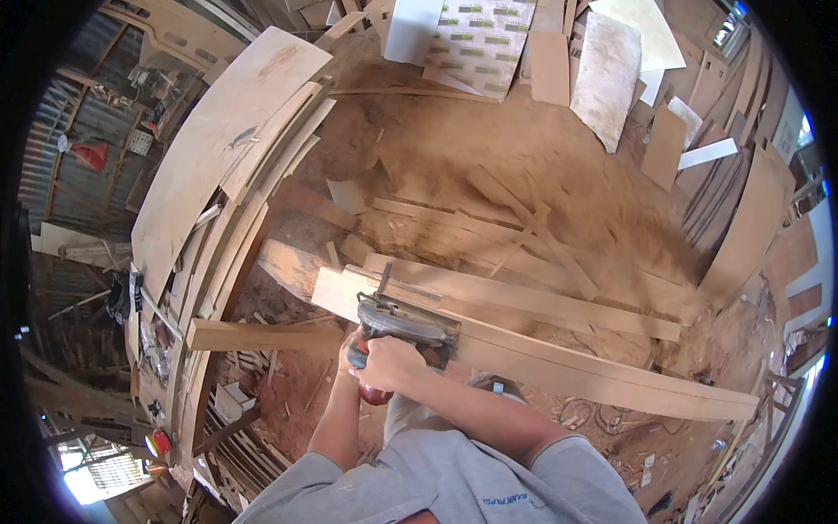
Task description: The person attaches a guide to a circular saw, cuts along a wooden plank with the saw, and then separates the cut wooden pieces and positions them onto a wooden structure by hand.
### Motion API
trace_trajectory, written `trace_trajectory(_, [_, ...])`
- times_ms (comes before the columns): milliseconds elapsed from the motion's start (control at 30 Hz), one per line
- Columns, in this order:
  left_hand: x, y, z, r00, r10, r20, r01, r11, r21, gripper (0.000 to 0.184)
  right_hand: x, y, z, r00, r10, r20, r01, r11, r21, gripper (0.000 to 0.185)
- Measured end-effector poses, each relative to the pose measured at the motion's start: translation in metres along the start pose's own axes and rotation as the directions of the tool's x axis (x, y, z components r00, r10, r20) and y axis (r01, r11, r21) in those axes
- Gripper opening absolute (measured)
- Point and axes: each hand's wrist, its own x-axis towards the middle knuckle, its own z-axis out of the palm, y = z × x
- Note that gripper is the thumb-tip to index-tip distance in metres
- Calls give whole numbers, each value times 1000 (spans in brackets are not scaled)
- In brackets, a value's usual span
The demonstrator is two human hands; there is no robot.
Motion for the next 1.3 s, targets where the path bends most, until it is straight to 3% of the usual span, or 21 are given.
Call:
trace_trajectory(300, [31,36,-35,994,-32,109,35,999,-20,29,47,-32,14,1000,26,12,-26,1000,-7,66])
trace_trajectory(500, [41,67,-44,1000,-28,2,28,998,-60,29,77,-57,23,999,33,-3,-33,999,0,65])
trace_trajectory(600, [50,84,-53,997,-53,60,54,998,-12,29,92,-65,28,1000,12,-18,-12,1000,10,64])
trace_trajectory(700, [57,92,-61,999,-32,10,31,999,25,27,105,-73,32,1000,14,-16,-15,1000,-5,63])
trace_trajectory(1000, [80,120,-83,1000,-28,-1,28,999,-27,26,139,-99,39,999,1,-43,-1,1000,13,63])
trace_trajectory(1100, [89,125,-97,993,-29,111,37,997,-69,26,149,-104,41,999,-15,-42,15,1000,2,63])
trace_trajectory(1233, [113,110,-123,978,161,135,-186,963,194,26,154,-115,43,999,-12,-50,13,1000,25,63])
trace_trajectory(1300, [121,112,-133,974,167,152,-199,953,228,27,158,-118,42,998,-21,-61,23,999,37,64])
